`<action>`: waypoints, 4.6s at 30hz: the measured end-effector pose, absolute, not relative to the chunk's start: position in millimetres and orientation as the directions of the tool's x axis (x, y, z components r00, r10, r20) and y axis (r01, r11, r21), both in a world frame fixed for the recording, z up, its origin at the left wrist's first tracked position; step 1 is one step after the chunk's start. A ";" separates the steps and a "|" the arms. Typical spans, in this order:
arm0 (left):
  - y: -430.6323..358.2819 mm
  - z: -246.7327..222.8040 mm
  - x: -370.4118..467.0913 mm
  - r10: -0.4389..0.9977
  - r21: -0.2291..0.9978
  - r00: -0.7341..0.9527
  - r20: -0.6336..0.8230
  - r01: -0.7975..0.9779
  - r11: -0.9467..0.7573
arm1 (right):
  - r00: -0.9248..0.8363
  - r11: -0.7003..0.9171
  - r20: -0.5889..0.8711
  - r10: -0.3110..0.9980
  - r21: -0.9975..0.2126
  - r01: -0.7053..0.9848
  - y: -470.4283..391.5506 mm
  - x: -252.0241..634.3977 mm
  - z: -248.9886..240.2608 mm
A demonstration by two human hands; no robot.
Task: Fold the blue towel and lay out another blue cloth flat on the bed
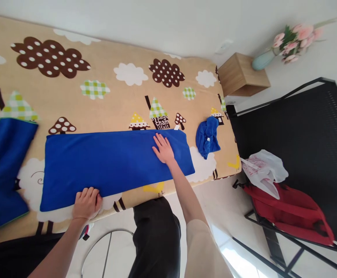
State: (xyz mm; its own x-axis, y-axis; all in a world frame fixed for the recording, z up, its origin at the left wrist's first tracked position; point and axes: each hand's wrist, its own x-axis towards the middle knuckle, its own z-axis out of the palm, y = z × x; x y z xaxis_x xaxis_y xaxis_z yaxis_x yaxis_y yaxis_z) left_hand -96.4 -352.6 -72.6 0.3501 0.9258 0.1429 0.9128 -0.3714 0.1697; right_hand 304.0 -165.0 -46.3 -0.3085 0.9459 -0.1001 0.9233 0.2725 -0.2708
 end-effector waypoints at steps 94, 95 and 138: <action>-351.2 -26.8 -23.1 0.993 0.237 0.118 0.010 0.964 -0.117 | 0.016 0.070 0.167 0.986 -0.497 0.865 -324.7 237.6 -62.5; -345.1 -23.4 -0.2 0.983 0.297 0.181 0.008 0.939 -0.176 | 0.017 0.065 0.156 0.988 -0.504 0.861 -324.2 238.6 -62.7; -234.4 -37.8 112.7 0.768 0.323 0.641 -0.014 0.729 -0.603 | 0.027 0.042 0.131 0.991 -0.494 0.868 -328.1 239.3 -66.3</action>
State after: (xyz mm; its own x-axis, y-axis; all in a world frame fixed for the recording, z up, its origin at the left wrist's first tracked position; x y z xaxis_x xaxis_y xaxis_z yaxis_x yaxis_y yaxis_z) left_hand 112.7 -234.4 -37.8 0.6409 0.7675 -0.0141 0.7293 -0.6030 0.3234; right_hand 239.3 -328.1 -66.3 0.0269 0.9911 0.1307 0.8683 0.0417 -0.4942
